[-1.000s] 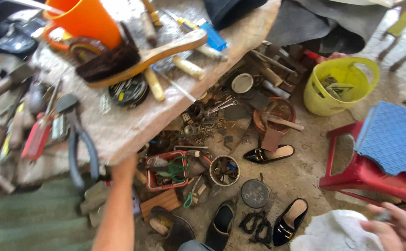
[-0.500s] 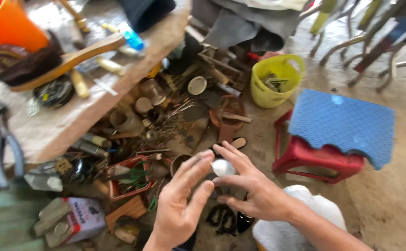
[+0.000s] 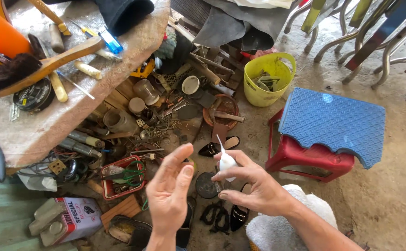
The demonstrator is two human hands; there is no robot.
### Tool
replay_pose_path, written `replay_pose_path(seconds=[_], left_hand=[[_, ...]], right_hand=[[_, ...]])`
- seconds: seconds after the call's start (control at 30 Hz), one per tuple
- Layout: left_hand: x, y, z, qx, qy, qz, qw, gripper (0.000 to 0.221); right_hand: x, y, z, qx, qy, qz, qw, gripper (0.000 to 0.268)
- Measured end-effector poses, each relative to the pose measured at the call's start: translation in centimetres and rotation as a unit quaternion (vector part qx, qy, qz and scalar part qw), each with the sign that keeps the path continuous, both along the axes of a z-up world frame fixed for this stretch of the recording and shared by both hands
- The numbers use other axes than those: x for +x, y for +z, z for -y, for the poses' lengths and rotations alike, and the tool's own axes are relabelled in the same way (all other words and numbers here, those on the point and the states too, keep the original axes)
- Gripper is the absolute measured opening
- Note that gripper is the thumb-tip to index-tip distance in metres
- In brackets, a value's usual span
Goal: Repairing a shoe by applying glue to the heel and attaching it to the shoe body
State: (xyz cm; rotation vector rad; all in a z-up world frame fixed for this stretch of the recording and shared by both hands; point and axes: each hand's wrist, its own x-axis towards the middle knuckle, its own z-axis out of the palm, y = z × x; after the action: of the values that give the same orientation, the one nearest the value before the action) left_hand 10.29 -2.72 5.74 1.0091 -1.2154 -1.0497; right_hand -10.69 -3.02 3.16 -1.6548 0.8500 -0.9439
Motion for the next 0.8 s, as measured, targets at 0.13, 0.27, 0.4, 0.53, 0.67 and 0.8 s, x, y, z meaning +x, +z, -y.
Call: replay_pose_path(seconds=[0.13,0.27,0.4,0.53,0.67,0.8], left_hand=[[-0.3,-2.6,-1.3,-0.019,0.040,0.081,0.996,0.031],[0.1,-3.9,-2.1,-0.023,0.064,0.148,0.987,0.024],[3.2,-6.6,-1.6,0.029,0.082,0.251,0.964,0.018],[6.9,-12.1,0.7,0.091,0.127,0.266,0.951,0.017],[6.8,-21.0,0.3,0.161,0.115,0.237,0.951,0.021],[3.7,-30.8,-3.4,0.385,-0.028,0.411,0.826,0.033]], right_hand=[[0.0,0.0,-0.1,0.016,0.005,0.006,1.000,0.025],[0.3,0.9,0.1,0.009,-0.002,0.003,1.000,0.025],[0.5,1.1,-0.7,-0.023,-0.052,0.004,0.998,0.026],[1.0,0.1,-1.3,-0.007,-0.100,0.092,0.991,0.031],[1.6,-0.3,-1.5,0.015,-0.140,0.072,0.987,0.031],[2.1,-0.3,-1.3,-0.010,-0.160,0.027,0.987,0.032]])
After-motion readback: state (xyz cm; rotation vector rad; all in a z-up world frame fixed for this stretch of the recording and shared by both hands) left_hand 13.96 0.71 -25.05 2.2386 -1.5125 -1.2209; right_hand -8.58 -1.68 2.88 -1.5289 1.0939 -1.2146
